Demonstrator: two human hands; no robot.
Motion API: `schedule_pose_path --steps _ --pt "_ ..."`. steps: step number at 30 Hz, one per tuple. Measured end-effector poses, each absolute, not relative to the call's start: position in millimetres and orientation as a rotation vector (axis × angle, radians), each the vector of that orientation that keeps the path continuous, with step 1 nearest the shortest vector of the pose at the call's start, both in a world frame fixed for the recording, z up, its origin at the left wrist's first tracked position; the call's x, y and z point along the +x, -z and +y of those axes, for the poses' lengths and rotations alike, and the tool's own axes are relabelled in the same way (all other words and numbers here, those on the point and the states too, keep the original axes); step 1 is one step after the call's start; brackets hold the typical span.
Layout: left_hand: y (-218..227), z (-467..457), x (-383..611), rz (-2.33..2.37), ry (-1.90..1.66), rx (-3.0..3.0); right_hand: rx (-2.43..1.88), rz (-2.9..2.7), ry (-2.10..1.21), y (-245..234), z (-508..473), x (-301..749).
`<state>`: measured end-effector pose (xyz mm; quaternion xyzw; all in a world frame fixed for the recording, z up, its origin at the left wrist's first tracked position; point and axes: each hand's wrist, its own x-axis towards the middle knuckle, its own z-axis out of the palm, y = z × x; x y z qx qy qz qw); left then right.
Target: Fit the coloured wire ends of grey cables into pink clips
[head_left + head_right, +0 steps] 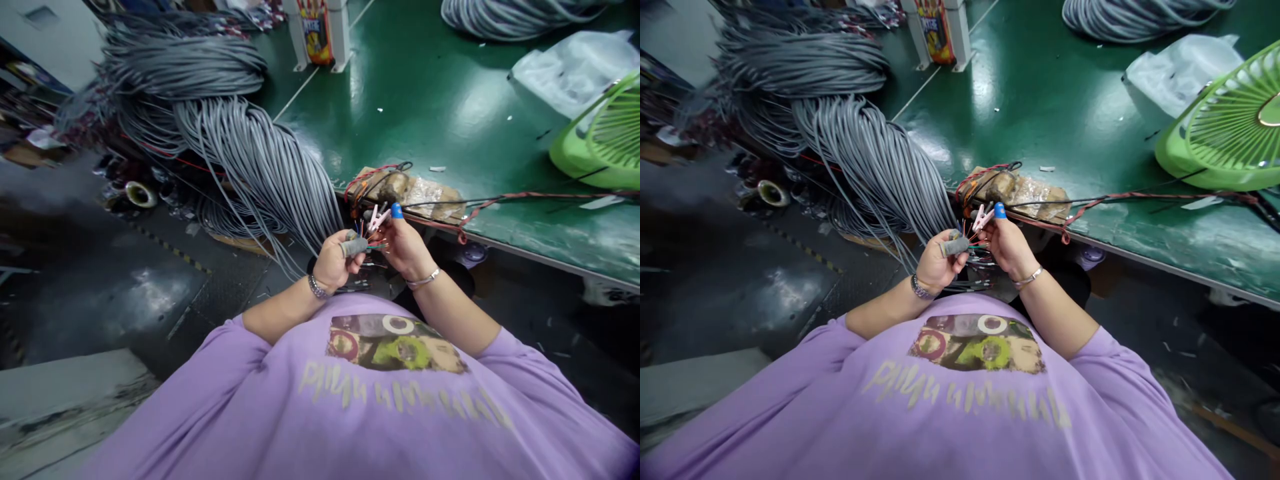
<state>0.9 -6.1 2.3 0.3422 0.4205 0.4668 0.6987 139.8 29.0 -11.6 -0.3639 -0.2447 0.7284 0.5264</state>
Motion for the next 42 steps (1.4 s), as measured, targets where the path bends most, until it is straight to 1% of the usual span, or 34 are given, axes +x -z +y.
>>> schedule_pose_path --steps 6,13,22,25,33,38,40,42 --pt "1.7 -2.3 5.1 0.931 -1.038 0.741 -0.805 -0.487 -1.801 14.5 36.1 133.5" --pt "5.3 -2.9 6.7 0.991 -0.979 0.743 -0.806 -0.397 -1.756 14.5 37.8 130.1" --pt "2.4 -17.1 2.2 0.982 -0.979 0.727 -0.819 -0.574 -1.866 12.0 28.2 142.1" --pt "0.4 -21.9 3.8 0.977 -1.027 0.714 -0.812 -0.565 -1.859 10.4 27.7 143.6" --pt "-0.7 -13.5 6.3 0.937 -1.132 0.654 -0.837 -0.587 -1.721 19.4 26.1 139.7" --pt "-0.6 -10.1 6.1 0.948 -1.148 0.638 -0.936 -0.711 -1.356 26.4 27.7 136.6" --pt "0.9 -9.4 6.4 0.942 -1.131 0.644 -0.924 -0.710 -1.418 27.2 29.4 135.0" --pt "2.8 -9.0 6.8 0.941 -1.118 0.640 -0.878 -0.671 -1.606 25.7 31.1 133.3"
